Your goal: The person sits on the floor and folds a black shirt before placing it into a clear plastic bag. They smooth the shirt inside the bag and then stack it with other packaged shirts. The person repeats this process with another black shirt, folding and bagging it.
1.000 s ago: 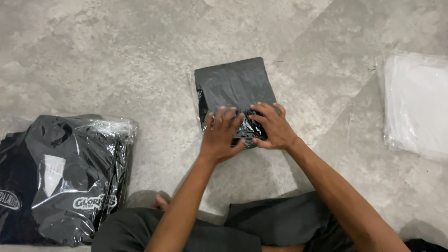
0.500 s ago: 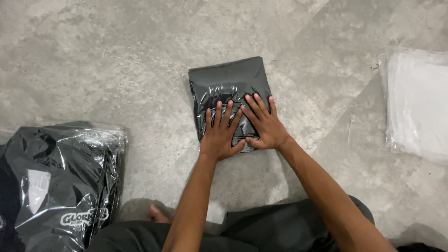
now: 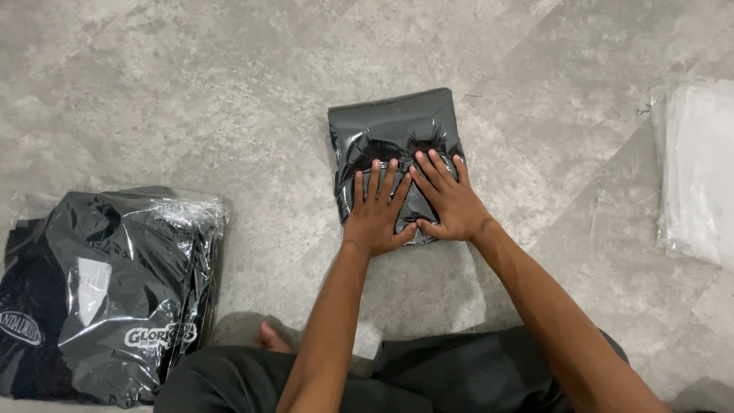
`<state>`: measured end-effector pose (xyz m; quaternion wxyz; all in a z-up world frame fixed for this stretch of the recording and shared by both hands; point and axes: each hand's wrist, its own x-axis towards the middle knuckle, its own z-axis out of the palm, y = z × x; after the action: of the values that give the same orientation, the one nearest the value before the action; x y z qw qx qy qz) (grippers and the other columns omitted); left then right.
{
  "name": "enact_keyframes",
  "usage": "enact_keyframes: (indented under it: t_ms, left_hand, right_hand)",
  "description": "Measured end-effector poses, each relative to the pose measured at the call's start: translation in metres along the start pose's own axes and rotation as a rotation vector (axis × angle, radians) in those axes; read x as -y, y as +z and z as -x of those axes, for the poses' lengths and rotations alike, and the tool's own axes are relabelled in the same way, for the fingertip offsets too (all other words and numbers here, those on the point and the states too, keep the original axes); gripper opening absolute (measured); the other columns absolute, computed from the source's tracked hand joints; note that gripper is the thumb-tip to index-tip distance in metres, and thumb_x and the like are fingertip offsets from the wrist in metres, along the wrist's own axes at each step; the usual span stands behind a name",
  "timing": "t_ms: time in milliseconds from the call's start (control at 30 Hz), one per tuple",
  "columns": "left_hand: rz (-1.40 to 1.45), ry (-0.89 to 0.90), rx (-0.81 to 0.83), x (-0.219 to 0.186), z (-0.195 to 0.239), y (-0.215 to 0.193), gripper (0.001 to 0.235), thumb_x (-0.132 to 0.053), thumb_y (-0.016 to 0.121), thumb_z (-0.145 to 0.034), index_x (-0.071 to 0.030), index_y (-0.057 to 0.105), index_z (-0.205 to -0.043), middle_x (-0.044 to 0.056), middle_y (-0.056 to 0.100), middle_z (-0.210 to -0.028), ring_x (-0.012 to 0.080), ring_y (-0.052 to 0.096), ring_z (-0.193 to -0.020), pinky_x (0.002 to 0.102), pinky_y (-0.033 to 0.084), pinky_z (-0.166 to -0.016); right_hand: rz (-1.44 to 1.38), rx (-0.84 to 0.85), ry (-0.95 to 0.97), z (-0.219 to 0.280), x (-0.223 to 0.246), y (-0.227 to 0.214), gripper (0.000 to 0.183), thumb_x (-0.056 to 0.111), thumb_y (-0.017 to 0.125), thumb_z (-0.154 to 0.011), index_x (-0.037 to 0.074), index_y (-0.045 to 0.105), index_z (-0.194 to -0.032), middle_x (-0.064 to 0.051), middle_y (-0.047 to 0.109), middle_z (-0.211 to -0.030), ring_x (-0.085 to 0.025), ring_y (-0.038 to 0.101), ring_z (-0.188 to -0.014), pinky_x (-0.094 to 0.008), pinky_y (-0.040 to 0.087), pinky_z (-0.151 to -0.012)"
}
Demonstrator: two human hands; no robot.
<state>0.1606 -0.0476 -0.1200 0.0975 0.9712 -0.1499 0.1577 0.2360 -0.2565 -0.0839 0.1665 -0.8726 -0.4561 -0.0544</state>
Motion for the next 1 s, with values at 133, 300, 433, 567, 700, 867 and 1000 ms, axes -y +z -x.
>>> enact_keyframes:
  t_ms: [133, 300, 433, 567, 700, 867, 1000]
  left_hand:
    - [0.016, -0.011, 0.073, 0.000, 0.000, -0.001, 0.100, -0.069, 0.045, -0.089, -0.020, 0.016, -0.172, 0.016, 0.007, -0.179, 0.0464, 0.001, -0.163, 0.069, 0.000, -0.127]
    - [0.041, -0.016, 0.113, 0.002, 0.000, 0.004, 0.102, -0.070, 0.046, -0.089, -0.020, 0.014, -0.172, 0.017, 0.005, -0.179, 0.0469, -0.001, -0.162, 0.069, 0.000, -0.127]
    - [0.038, -0.018, 0.130, 0.002, -0.001, 0.001, 0.102, -0.070, 0.046, -0.089, -0.020, 0.014, -0.172, 0.017, 0.004, -0.179, 0.0469, -0.001, -0.162, 0.069, 0.000, -0.126]
    - [0.084, -0.035, 0.182, 0.003, -0.003, -0.001, 0.102, -0.067, 0.049, -0.089, -0.020, 0.012, -0.172, 0.016, 0.003, -0.179, 0.0461, -0.003, -0.162, 0.068, 0.000, -0.127]
    - [0.108, -0.043, 0.224, 0.004, -0.005, -0.003, 0.102, -0.066, 0.050, -0.090, -0.021, 0.011, -0.173, 0.015, 0.000, -0.179, 0.0453, -0.004, -0.162, 0.067, 0.000, -0.127]
    - [0.141, -0.055, 0.282, 0.005, -0.007, -0.007, 0.098, -0.066, 0.047, -0.093, -0.023, 0.009, -0.173, 0.014, -0.001, -0.179, 0.0441, -0.006, -0.162, 0.067, 0.000, -0.127]
    - [0.250, -0.082, 0.376, 0.009, -0.013, -0.013, 0.098, -0.067, 0.051, -0.091, -0.025, 0.013, -0.172, 0.011, -0.001, -0.179, 0.0423, -0.006, -0.163, 0.067, -0.002, -0.128]
  right_hand:
    - [0.004, 0.033, 0.016, 0.001, 0.000, -0.001, 0.096, 0.072, 0.043, -0.093, 0.018, 0.026, -0.170, -0.009, 0.016, -0.178, -0.033, 0.010, -0.164, -0.062, 0.001, -0.125]
    - [0.018, 0.077, 0.042, -0.001, -0.001, -0.002, 0.099, 0.071, 0.047, -0.089, 0.020, 0.024, -0.171, -0.007, 0.016, -0.179, -0.032, 0.010, -0.164, -0.062, 0.004, -0.125]
    - [0.031, 0.086, 0.046, -0.002, -0.001, -0.003, 0.099, 0.073, 0.045, -0.089, 0.020, 0.025, -0.170, -0.007, 0.018, -0.178, -0.031, 0.013, -0.164, -0.061, 0.006, -0.125]
    - [0.019, 0.147, 0.070, -0.005, -0.002, -0.005, 0.097, 0.072, 0.046, -0.090, 0.022, 0.023, -0.170, -0.006, 0.017, -0.178, -0.031, 0.014, -0.163, -0.062, 0.010, -0.123]
    - [0.005, 0.207, 0.105, -0.008, 0.000, -0.009, 0.099, 0.068, 0.050, -0.087, 0.023, 0.022, -0.171, -0.006, 0.016, -0.178, -0.031, 0.014, -0.163, -0.064, 0.013, -0.122]
    - [-0.010, 0.223, 0.118, -0.008, 0.001, -0.010, 0.093, 0.061, 0.049, -0.090, 0.023, 0.020, -0.170, -0.006, 0.014, -0.178, -0.031, 0.011, -0.163, -0.066, 0.013, -0.122]
    - [-0.125, 0.179, 0.133, -0.006, 0.003, -0.011, 0.090, 0.050, 0.051, -0.088, 0.027, 0.022, -0.171, -0.005, 0.015, -0.177, -0.031, 0.010, -0.163, -0.068, 0.007, -0.121]
